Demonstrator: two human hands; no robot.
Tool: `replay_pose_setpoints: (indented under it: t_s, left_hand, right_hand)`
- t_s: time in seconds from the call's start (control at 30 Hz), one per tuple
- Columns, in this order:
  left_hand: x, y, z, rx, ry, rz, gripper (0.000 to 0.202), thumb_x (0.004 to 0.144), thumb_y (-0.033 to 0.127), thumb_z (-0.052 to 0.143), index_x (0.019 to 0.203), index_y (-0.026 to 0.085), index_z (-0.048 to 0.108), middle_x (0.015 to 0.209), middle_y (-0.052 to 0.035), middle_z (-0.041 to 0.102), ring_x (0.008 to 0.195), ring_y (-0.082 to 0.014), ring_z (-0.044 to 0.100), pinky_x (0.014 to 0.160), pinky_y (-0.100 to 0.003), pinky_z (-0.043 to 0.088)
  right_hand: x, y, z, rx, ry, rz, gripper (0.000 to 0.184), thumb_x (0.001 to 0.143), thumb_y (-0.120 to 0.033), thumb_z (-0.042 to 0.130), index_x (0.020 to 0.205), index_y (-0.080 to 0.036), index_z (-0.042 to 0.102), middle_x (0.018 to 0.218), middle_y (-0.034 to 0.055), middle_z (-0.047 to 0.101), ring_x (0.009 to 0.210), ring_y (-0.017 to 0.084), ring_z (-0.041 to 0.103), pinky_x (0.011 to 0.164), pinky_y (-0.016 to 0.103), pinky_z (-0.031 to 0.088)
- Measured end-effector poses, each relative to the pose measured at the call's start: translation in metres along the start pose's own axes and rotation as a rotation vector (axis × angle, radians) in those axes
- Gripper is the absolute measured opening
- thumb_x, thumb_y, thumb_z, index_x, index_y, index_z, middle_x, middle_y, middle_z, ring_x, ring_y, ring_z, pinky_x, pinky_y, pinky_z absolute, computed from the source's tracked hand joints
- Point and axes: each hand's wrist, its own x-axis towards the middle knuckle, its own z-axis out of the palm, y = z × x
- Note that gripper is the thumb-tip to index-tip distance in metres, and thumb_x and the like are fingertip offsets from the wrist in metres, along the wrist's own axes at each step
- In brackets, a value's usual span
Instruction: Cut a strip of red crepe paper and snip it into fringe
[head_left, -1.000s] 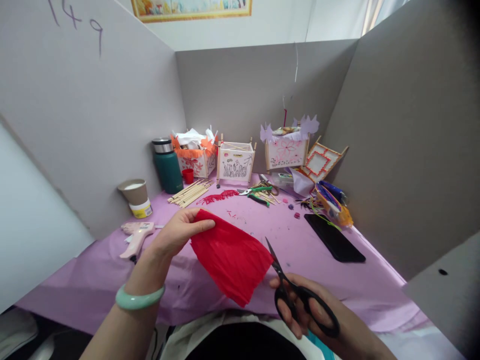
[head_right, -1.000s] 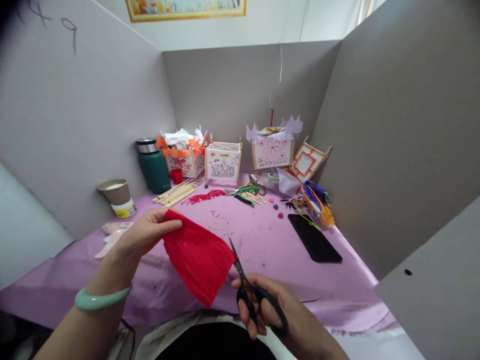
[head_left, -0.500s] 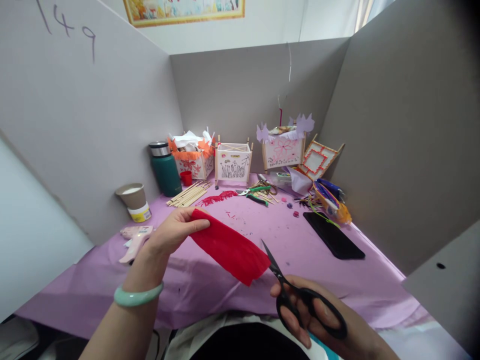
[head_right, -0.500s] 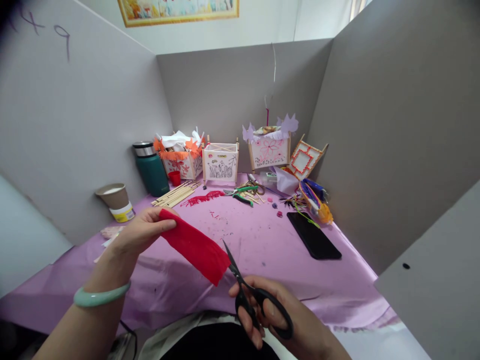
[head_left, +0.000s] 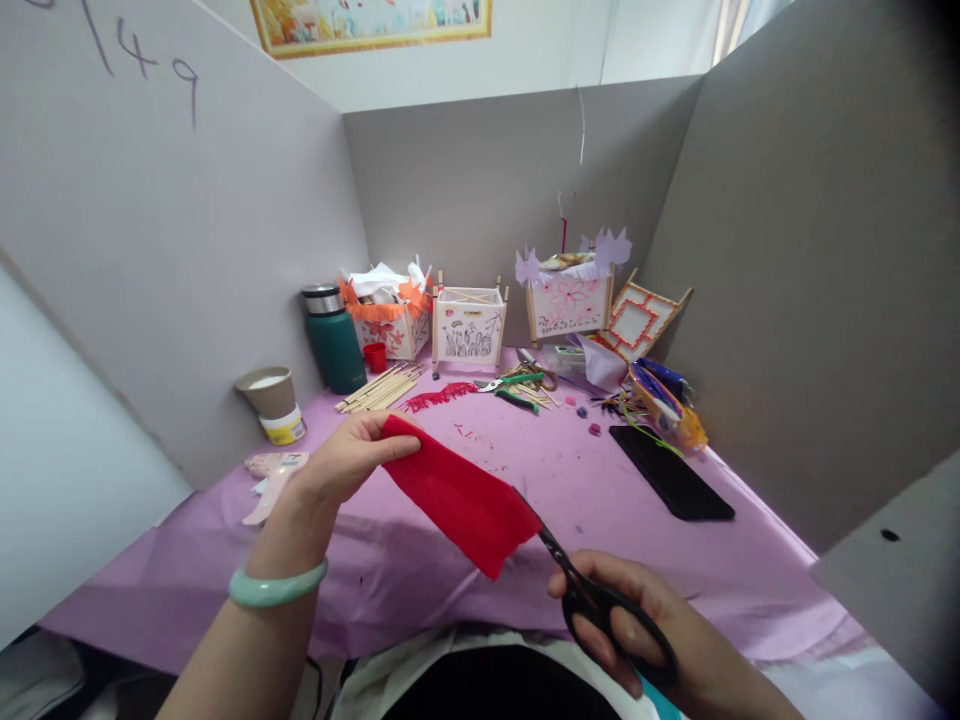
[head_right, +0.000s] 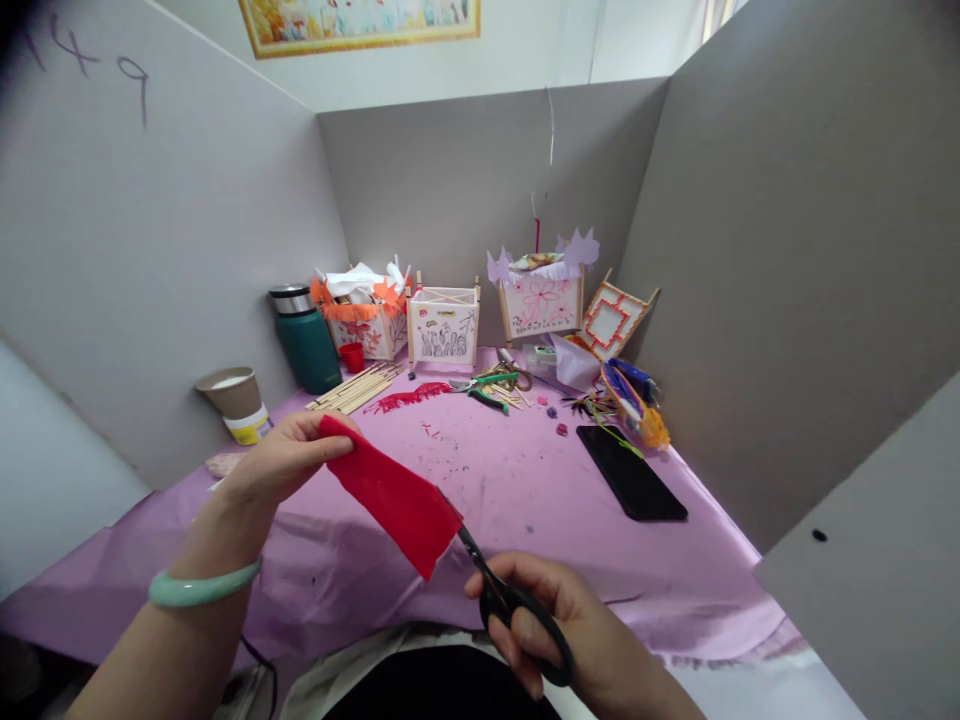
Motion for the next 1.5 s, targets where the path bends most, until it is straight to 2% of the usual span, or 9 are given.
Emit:
replay_pose_setpoints:
  t_s: [0.23,0.5,0.77,0.97,1.23,1.5]
  left_hand:
    - [-0.001,0.002,0.000,0.005,-0.002,0.001,0.022,0.062,0.033,0.079,0.074,0.015,0.073,0.065,-0.0038,0.068,0.059,-0.0133,0.060,0.061,-0.026,0.049]
    - [0.001,0.006,-0.001,0.042,-0.053,0.009,0.019,0.063,0.032,0.079,0.073,0.016,0.074,0.066,-0.0039,0.069,0.061,-0.0140,0.061,0.062,-0.026,0.050]
    - [0.004,0.008,-0.001,0.094,-0.136,-0.007,0.016,0.067,0.029,0.076,0.076,0.016,0.074,0.069,-0.0049,0.070,0.064,-0.0154,0.063,0.061,-0.025,0.050]
    - [0.003,0.011,0.001,0.086,-0.113,0.035,0.016,0.066,0.030,0.077,0.074,0.016,0.074,0.069,-0.0046,0.070,0.062,-0.0140,0.062,0.059,-0.022,0.050]
    - [0.004,0.012,0.003,0.102,-0.156,0.019,0.015,0.067,0.029,0.077,0.075,0.016,0.074,0.071,-0.0054,0.071,0.065,-0.0151,0.064,0.061,-0.023,0.051]
    - [0.004,0.013,0.004,0.082,-0.160,0.014,0.013,0.067,0.027,0.077,0.075,0.017,0.074,0.071,-0.0048,0.070,0.064,-0.0137,0.063,0.062,-0.023,0.050]
  right_hand:
    - [-0.001,-0.005,0.000,-0.068,-0.089,0.047,0.060,0.073,-0.060,0.065,0.110,-0.014,0.055,0.071,0.0002,0.056,0.050,0.005,0.045,0.049,0.018,0.027]
    - [0.000,-0.014,-0.001,-0.085,-0.122,0.080,0.056,0.075,-0.057,0.065,0.109,-0.014,0.054,0.072,0.0001,0.056,0.052,0.007,0.047,0.052,0.020,0.032]
    - [0.004,-0.017,0.001,-0.085,-0.144,0.049,0.053,0.076,-0.054,0.065,0.110,-0.015,0.054,0.072,-0.0003,0.057,0.053,0.006,0.046,0.054,0.020,0.035]
    - [0.003,-0.020,0.003,-0.114,-0.101,0.094,0.053,0.073,-0.054,0.067,0.109,-0.015,0.056,0.073,-0.0004,0.057,0.053,0.007,0.047,0.055,0.021,0.034]
    - [0.006,-0.020,0.004,-0.115,-0.093,0.088,0.055,0.072,-0.055,0.068,0.109,-0.016,0.056,0.074,0.0006,0.057,0.053,0.008,0.046,0.054,0.022,0.036]
    - [0.007,-0.018,0.003,-0.075,-0.059,0.080,0.053,0.068,-0.052,0.073,0.103,-0.016,0.058,0.065,-0.0029,0.052,0.048,0.004,0.038,0.047,0.017,0.031]
